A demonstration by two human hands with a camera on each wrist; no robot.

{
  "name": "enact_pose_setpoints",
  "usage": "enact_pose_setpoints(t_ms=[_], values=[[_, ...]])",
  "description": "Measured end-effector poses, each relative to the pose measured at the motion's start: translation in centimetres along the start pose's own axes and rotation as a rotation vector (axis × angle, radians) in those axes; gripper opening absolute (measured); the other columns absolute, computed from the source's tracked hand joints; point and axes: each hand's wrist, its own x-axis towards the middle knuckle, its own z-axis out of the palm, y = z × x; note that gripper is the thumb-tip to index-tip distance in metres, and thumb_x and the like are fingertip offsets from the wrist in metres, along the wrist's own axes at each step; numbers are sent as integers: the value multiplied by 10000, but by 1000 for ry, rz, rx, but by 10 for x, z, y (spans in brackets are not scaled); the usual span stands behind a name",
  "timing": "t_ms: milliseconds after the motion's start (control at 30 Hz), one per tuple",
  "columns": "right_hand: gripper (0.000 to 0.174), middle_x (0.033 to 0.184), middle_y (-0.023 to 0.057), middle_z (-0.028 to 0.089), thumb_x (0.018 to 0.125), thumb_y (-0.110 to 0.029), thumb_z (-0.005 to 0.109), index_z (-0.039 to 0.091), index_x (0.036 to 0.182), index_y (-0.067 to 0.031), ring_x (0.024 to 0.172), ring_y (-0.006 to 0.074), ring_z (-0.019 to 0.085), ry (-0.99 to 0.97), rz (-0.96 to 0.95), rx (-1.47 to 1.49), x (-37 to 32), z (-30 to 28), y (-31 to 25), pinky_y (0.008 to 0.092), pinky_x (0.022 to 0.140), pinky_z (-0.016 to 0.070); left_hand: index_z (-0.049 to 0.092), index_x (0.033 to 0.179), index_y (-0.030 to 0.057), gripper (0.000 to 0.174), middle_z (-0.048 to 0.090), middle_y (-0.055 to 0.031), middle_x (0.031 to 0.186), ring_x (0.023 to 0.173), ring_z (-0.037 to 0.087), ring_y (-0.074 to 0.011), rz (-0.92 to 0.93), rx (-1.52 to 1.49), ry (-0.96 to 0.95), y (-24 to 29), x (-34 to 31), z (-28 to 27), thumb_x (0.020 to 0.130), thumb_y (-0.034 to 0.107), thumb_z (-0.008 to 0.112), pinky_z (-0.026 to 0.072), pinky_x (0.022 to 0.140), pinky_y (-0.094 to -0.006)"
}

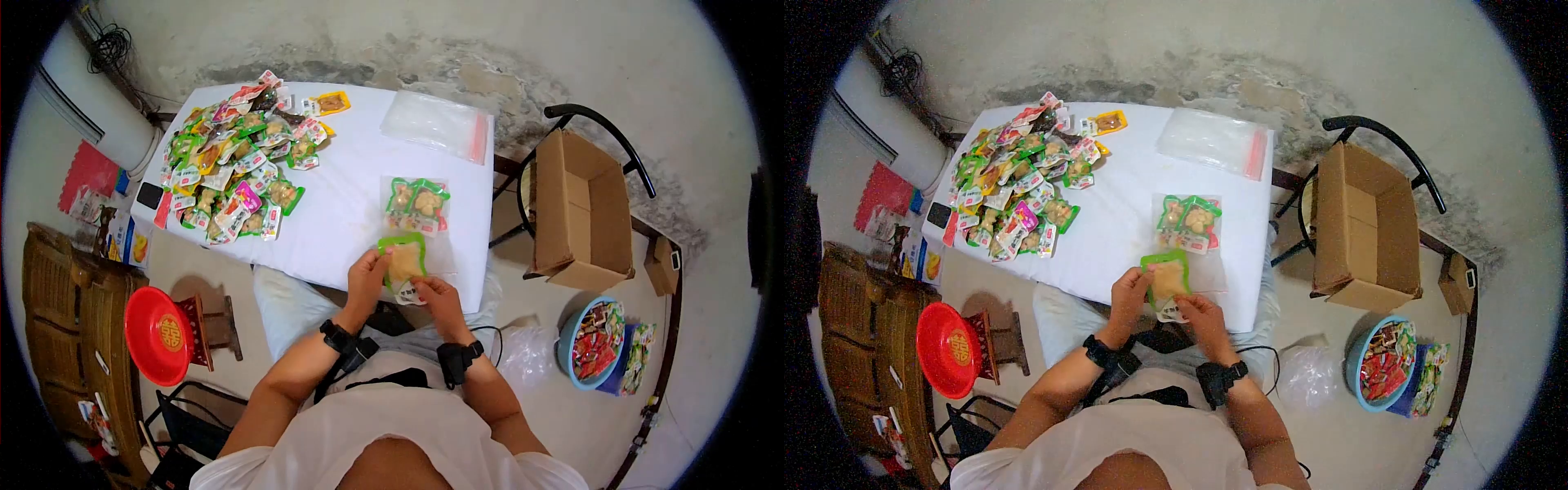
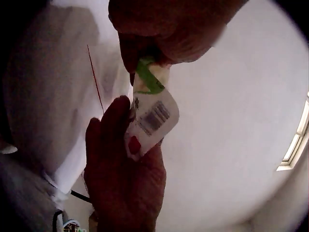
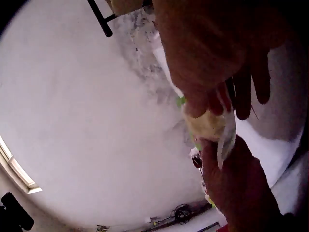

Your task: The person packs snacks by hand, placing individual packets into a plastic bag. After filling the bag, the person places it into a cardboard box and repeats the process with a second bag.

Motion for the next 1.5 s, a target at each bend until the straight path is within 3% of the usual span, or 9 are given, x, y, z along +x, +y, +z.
enact_pose_setpoints(t_ms=[267,600,700,767,867,1000,1200,1367,1500], values=[[271,1063,34,616,876,-53,541,603,1139,-25,908,127,585,-17,-147,271,-1,3,7,280,745,515,622,949,31,205,618,-9,805,672,579,-69,-120,-269,-44,-8,2,4,936,216,534,499,582,-234],[292,1084,41,615,874,-45,533,606,1156,-34,887,126,590,-31,-91,277,-5,-4,0,273,755,530,591,1012,49,221,634,-9,896,756,618,-94,-212,-332,-73,-12,5,9,951,242,502,526,662,-268],[302,1018,24,620,862,-34,533,612,1153,-32,815,113,583,28,-101,274,-15,-12,-8,241,704,511,587,998,47,178,630,-53,943,837,611,-148,-103,-201,-79,-29,5,5,918,202,552,515,703,-303],[317,903,0,601,836,-15,551,607,1149,-10,786,84,554,61,-95,252,-20,-32,-7,235,700,480,550,1057,29,285,580,-133,1061,983,555,-258,541,603,-7,-33,7,-1,818,151,647,478,808,-372],[293,873,-4,606,830,-5,555,629,1113,4,742,71,530,-34,-71,102,-29,-64,-4,206,661,432,495,1143,11,506,503,-195,1149,1083,469,-356,785,922,-109,-20,5,-5,694,105,707,422,895,-419],[273,890,4,626,820,22,552,650,1075,16,758,79,540,-181,-75,-91,-33,-85,0,203,674,419,483,1156,29,560,503,-182,1135,1089,465,-357,830,1002,-192,-39,17,-9,645,92,706,404,918,-422],[292,1025,41,651,811,59,536,657,1071,6,902,117,576,-344,-36,-246,-26,-90,9,229,803,439,590,943,38,228,564,-142,952,918,541,-325,828,961,-138,-36,28,-7,735,102,659,470,776,-398],[286,1009,49,659,804,50,535,662,1057,7,832,95,581,-329,-93,-274,-19,-85,17,231,760,464,598,848,50,85,560,-87,835,811,566,-274,862,863,-96,-29,31,-2,777,86,630,490,678,-353],[309,1070,41,634,836,9,518,632,1121,-13,863,111,578,-51,-37,-146,-12,-71,11,255,744,484,604,849,59,64,569,-95,845,807,569,-279,853,843,-84,-25,29,5,791,83,618,493,668,-366]])
